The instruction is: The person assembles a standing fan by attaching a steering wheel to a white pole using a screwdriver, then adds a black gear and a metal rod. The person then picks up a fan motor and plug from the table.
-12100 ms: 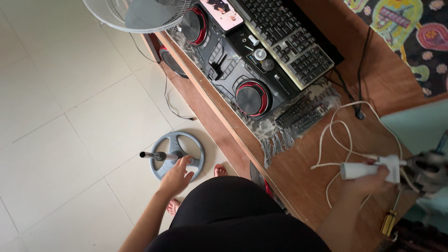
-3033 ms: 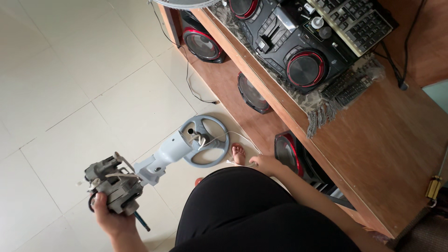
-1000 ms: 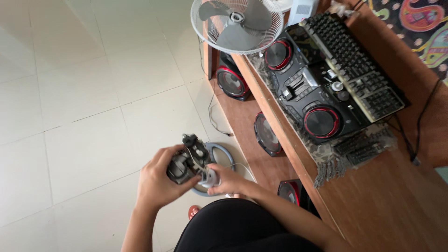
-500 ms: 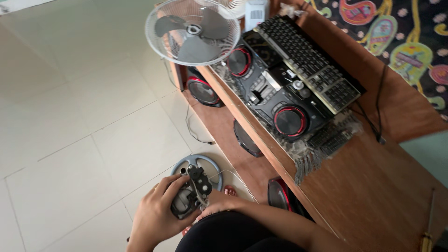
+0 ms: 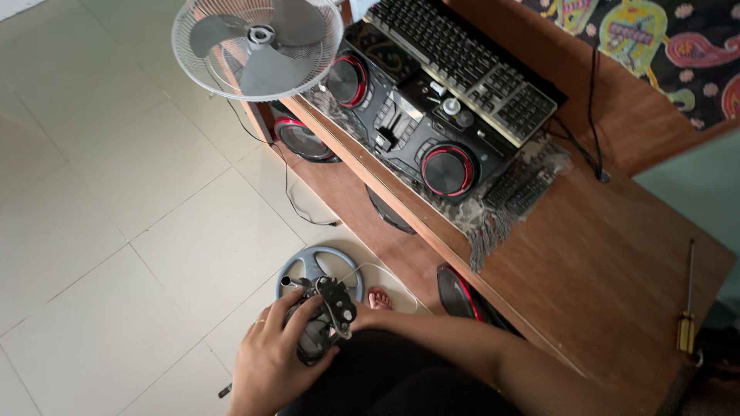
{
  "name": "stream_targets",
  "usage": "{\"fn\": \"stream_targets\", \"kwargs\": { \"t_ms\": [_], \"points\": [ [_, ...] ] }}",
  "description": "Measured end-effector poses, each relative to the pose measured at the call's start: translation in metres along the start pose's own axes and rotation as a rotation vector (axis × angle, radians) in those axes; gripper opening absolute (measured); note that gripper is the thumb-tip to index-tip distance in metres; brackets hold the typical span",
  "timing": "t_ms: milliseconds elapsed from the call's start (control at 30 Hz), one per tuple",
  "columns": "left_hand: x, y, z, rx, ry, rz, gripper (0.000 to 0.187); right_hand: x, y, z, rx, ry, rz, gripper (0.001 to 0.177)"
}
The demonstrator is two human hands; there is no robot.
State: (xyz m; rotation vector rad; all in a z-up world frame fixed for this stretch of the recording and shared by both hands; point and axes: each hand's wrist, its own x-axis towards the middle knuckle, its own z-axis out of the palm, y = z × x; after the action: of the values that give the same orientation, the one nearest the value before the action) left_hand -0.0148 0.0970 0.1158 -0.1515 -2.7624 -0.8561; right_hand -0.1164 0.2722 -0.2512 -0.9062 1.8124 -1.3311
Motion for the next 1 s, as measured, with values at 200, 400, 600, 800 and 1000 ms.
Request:
{"fn": "stream_targets", "kwargs": {
  "t_ms": [200, 400, 600, 800, 1000],
  "points": [
    [0.005, 0.001, -0.003, 0.018, -0.015, 0.007, 0.072, 0.003, 0.000, 0.000, -0.005, 0.033, -0.051, 0.064],
    [0.007, 0.003, -0.007, 0.007, -0.019, 0.009, 0.073, 0.008, -0.004, 0.000, 0.046, 0.055, -0.083, 0.054],
    [0.007, 0.004, -0.009, 0.024, -0.033, -0.008, 0.072, 0.008, -0.006, -0.002, 0.153, 0.058, -0.033, 0.056],
    [0.008, 0.003, -0.011, 0.022, -0.036, -0.022, 0.071, 0.012, 0.003, -0.003, 0.066, 0.052, -0.014, 0.055],
    [0.004, -0.001, -0.008, -0.039, -0.013, -0.031, 0.085, 0.011, -0.011, -0.005, -0.075, 0.027, -0.017, 0.047]
  ]
}}
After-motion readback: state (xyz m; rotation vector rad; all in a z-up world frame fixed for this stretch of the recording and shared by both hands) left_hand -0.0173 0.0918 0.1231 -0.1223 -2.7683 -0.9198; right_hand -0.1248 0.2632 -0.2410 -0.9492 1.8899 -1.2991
